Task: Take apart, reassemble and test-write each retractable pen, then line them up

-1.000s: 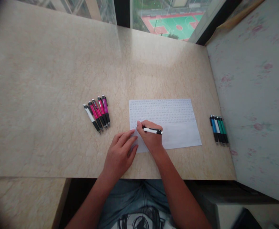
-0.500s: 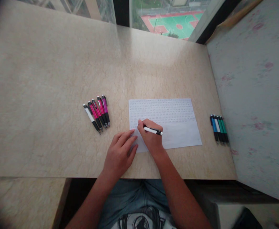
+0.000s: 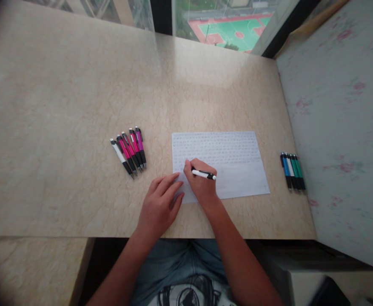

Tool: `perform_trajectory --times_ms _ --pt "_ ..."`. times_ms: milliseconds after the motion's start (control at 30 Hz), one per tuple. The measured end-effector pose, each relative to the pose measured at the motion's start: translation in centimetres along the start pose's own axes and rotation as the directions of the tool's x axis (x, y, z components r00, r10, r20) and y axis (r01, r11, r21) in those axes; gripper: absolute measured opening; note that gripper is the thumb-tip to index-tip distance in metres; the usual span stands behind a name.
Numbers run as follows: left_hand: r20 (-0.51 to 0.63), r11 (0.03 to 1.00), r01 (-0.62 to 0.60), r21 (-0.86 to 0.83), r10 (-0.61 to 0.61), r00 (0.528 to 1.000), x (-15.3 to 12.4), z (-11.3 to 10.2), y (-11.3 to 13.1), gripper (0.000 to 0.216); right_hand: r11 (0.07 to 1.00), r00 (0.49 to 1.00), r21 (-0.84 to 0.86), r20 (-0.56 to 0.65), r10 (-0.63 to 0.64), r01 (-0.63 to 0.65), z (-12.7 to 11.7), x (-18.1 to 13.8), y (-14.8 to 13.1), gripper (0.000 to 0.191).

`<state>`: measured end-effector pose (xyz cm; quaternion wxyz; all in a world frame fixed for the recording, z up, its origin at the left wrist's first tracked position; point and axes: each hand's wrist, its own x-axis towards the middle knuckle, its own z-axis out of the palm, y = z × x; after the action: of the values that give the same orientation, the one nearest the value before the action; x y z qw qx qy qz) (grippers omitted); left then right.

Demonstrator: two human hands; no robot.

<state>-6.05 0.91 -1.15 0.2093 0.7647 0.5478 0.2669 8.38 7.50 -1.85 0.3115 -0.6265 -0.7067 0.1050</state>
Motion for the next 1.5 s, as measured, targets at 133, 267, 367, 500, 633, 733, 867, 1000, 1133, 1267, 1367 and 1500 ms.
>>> perform_trajectory --times_ms 133,267,367,500,633,733,867,1000,1133,1267,1367,1500 --pt "-0.001 1.0 0.006 -0.01 -0.006 1.0 0.0 0.0 0.0 0.027 0.999 0.999 0.033 0.017 0.038 -0.038 -0.1 0.0 0.1 0.039" --pt "0.002 1.0 0.008 -0.005 -0.008 1.0 0.0 0.1 0.0 0.027 0.957 0.981 0.225 -0.025 0.194 -0.183 -0.4 -0.1 0.5 0.038" --pt "0.003 1.0 0.005 -0.001 -0.005 1.0 -0.1 0.2 -0.1 0.027 0.847 0.947 0.452 -0.017 0.322 -0.28 -0.6 -0.1 0.8 0.037" --pt "-0.005 1.0 -0.003 0.016 0.003 1.0 0.0 0.1 -0.1 0.026 0.613 0.907 0.719 0.058 0.418 -0.329 -0.7 -0.1 1.2 0.04" --pt "-0.017 1.0 0.0 0.026 0.0 1.0 0.0 0.1 -0.1 0.026 0.526 0.889 0.777 0.091 0.449 -0.346 -1.4 -0.2 1.9 0.042" --pt "-0.043 1.0 -0.002 0.031 0.004 0.999 0.0 0.2 -0.2 0.025 0.502 0.889 0.79 0.116 0.443 -0.352 -2.3 -0.3 2.4 0.037" --pt "-0.08 0.999 -0.002 0.046 0.005 0.997 0.0 0.4 -0.4 0.025 0.33 0.847 0.825 0.292 0.445 -0.458 -3.7 -0.8 2.5 0.043" --pt "-0.134 0.999 -0.001 0.054 0.008 0.991 0.0 0.5 -0.6 0.024 0.26 0.768 0.783 0.384 0.512 -0.565 -4.6 -1.6 2.4 0.098" --pt "-0.212 1.0 -0.021 0.018 0.024 0.977 -0.1 0.3 -0.7 0.024 0.29 0.758 0.77 0.353 0.548 -0.568 -5.2 -2.2 2.5 0.113" --pt "-0.254 0.998 -0.041 -0.049 0.027 0.967 -0.2 0.0 -0.1 0.024 0.302 0.791 0.792 0.335 0.512 -0.531 -6.0 -2.5 2.6 0.106" --pt "-0.269 0.991 -0.022 -0.135 -0.016 0.963 -0.2 -0.1 1.0 0.023 0.306 0.806 0.808 0.31 0.504 -0.503 -6.4 -2.8 2.5 0.097" --pt "-0.228 0.974 -0.025 -0.225 -0.028 0.973 0.2 0.2 2.8 0.021 0.305 0.814 0.824 0.284 0.507 -0.478 -6.8 -3.1 2.4 0.089"
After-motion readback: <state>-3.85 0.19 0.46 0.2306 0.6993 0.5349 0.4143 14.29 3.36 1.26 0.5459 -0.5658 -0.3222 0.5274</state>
